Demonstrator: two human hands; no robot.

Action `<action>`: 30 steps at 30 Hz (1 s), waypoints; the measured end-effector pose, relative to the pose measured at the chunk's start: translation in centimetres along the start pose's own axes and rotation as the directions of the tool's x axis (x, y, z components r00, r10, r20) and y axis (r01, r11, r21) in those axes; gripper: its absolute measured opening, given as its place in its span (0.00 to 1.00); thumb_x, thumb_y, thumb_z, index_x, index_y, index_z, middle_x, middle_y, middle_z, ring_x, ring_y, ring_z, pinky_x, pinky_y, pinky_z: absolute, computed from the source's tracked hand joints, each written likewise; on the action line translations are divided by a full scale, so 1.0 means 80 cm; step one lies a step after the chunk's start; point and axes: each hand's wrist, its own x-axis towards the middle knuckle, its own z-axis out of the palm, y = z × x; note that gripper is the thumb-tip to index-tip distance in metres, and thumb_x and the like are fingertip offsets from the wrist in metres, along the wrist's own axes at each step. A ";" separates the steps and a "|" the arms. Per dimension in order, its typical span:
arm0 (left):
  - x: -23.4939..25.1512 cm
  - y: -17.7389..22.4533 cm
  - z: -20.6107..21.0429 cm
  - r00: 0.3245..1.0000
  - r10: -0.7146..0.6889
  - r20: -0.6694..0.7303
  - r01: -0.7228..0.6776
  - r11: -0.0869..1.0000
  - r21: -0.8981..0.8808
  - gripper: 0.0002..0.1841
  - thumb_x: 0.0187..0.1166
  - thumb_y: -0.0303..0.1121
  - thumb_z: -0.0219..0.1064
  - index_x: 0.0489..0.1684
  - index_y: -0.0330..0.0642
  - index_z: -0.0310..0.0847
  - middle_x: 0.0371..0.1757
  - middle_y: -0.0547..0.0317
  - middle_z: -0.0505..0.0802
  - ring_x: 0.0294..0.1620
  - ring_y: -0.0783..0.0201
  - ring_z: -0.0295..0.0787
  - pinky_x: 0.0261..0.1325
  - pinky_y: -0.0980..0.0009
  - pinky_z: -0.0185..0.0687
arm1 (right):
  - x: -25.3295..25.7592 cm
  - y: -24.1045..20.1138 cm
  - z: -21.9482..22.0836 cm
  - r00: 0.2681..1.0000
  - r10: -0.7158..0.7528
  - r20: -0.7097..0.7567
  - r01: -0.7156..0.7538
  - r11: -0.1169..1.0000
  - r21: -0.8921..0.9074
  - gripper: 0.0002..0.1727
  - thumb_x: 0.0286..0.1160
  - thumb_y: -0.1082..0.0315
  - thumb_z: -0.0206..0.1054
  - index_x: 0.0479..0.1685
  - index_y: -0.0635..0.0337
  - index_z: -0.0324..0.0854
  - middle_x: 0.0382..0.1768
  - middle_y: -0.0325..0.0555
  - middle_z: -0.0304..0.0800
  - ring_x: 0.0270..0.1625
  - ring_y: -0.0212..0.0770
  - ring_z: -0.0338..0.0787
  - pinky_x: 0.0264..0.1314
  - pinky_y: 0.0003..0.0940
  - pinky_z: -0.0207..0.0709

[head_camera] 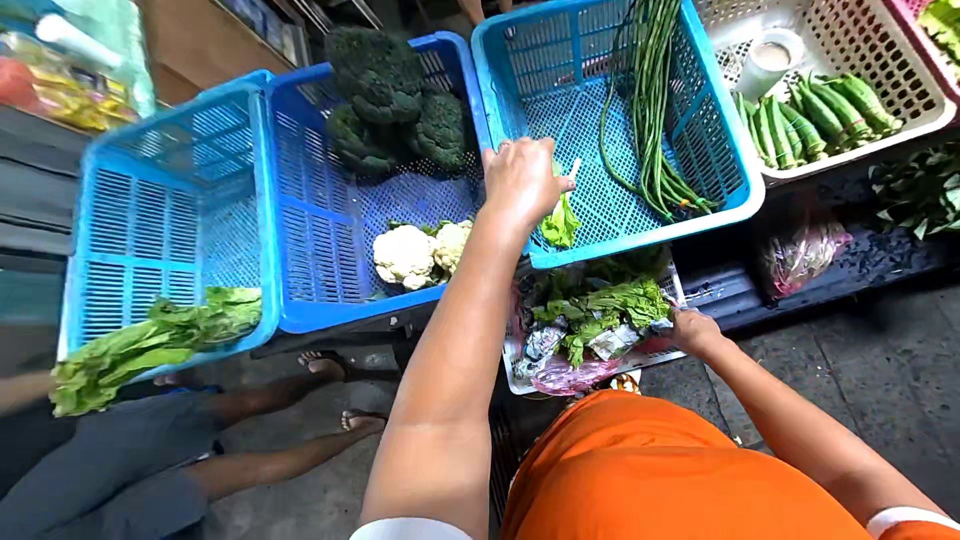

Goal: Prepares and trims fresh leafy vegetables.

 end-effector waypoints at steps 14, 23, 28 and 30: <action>-0.241 -0.002 0.295 0.935 0.320 0.156 -0.234 0.883 -0.407 0.16 0.86 0.38 0.59 0.63 0.44 0.88 0.63 0.50 0.91 0.70 0.51 0.85 0.80 0.47 0.69 | 0.032 0.042 0.049 0.998 -0.032 0.051 0.040 0.988 -0.149 0.39 0.77 0.61 0.66 0.86 0.68 0.59 0.70 0.73 0.80 0.75 0.72 0.79 0.73 0.70 0.73; -0.237 -0.046 0.322 0.774 0.022 0.633 0.244 0.912 -0.330 0.22 0.87 0.40 0.61 0.75 0.40 0.78 0.75 0.41 0.83 0.78 0.43 0.78 0.80 0.43 0.71 | -0.013 0.014 -0.089 0.983 -0.116 0.144 0.113 0.993 0.030 0.25 0.93 0.57 0.46 0.79 0.59 0.75 0.65 0.69 0.85 0.70 0.68 0.83 0.73 0.72 0.69; -0.203 -0.044 0.363 0.782 -0.086 0.618 0.421 0.804 -0.421 0.26 0.86 0.40 0.62 0.80 0.36 0.73 0.79 0.37 0.80 0.82 0.43 0.74 0.85 0.44 0.65 | -0.043 0.022 -0.088 0.983 -0.048 0.176 0.084 0.975 -0.206 0.26 0.89 0.50 0.56 0.69 0.64 0.77 0.60 0.70 0.87 0.68 0.70 0.85 0.68 0.73 0.73; -0.185 -0.036 0.379 0.744 -0.174 0.645 0.537 0.730 -0.422 0.33 0.86 0.42 0.63 0.87 0.34 0.62 0.83 0.36 0.74 0.86 0.42 0.69 0.87 0.45 0.62 | -0.060 0.028 -0.083 0.982 -0.073 0.175 0.103 0.980 -0.170 0.25 0.88 0.52 0.57 0.71 0.63 0.77 0.57 0.69 0.88 0.65 0.69 0.87 0.67 0.71 0.74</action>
